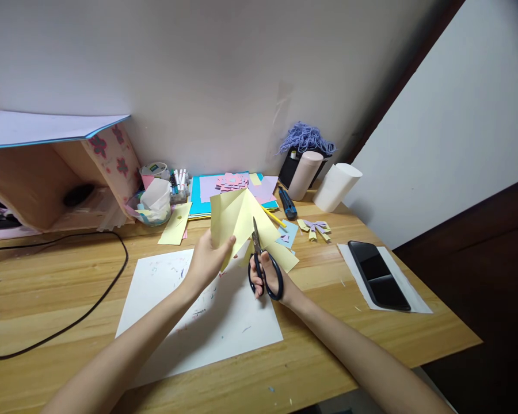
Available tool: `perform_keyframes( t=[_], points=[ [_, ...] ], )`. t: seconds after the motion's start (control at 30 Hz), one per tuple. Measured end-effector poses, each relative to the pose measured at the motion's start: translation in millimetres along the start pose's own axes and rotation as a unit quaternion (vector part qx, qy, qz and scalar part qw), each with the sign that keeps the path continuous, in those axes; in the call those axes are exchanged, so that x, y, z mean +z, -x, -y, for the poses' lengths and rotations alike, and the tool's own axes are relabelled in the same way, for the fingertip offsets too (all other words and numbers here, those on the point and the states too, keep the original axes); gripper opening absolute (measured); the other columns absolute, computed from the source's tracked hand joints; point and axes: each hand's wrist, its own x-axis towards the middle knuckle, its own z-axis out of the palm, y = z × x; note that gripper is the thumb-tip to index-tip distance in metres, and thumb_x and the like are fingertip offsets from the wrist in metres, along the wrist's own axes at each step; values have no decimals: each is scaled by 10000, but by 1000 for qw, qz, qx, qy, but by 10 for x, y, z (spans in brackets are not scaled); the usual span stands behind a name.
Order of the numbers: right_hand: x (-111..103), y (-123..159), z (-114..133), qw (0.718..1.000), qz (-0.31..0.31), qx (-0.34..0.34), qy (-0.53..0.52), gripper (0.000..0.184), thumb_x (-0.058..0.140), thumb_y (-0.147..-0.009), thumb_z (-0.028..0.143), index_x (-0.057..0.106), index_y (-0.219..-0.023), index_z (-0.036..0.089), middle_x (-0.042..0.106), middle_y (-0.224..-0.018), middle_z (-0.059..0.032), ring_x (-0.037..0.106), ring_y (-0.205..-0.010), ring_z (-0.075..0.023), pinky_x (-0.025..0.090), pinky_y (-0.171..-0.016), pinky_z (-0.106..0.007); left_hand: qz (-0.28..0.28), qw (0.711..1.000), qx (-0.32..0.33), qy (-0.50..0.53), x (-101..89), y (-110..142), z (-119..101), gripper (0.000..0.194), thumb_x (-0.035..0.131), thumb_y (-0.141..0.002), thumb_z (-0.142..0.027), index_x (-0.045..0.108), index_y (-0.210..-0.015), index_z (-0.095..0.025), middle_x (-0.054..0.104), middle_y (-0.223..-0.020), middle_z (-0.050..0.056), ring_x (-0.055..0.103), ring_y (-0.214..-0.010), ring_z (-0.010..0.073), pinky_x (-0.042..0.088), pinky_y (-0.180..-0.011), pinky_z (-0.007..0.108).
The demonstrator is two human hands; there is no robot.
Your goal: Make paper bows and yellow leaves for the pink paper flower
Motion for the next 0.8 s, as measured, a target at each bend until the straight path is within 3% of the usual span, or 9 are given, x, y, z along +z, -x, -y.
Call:
perform_keyframes(
  t=[0.27, 0.5, 0.63, 0.8],
  points=[
    [-15, 3, -43, 1000, -15, -19, 15, 659, 404, -599, 835, 405, -746, 193, 367, -427, 112, 402, -287, -58, 428, -318, -199, 2, 1000, 2, 10, 2, 2, 9, 458, 637, -665, -434, 607, -976, -100, 666, -701, 80, 628, -658, 231, 480, -594, 309],
    [20, 19, -13, 999, -30, -21, 17, 636, 439, -604, 816, 402, -728, 193, 361, -429, 110, 397, -291, -55, 413, -301, -188, 10, 1000, 5, 6, 5, -7, 51, 466, 610, -704, -436, 582, -1048, -123, 678, -914, 109, 633, -666, 206, 476, -567, 286],
    [44, 16, -3, 999, -39, -17, 15, 682, 369, -564, 863, 384, -709, 197, 360, -415, 111, 388, -286, -56, 416, -310, -199, 15, 1000, -16, 13, 26, 16, 24, 466, 619, -688, -444, 587, -1021, -121, 677, -892, 108, 622, -621, 204, 453, -496, 271],
    [22, 7, 5, 999, -33, -19, 25, 699, 318, -567, 877, 384, -709, 196, 369, -414, 108, 404, -291, -63, 420, -326, -206, 20, 1000, -3, -1, 33, 38, -1, 410, 619, -692, -427, 621, -955, -113, 677, -858, 104, 615, -680, 210, 457, -564, 276]
  ],
)
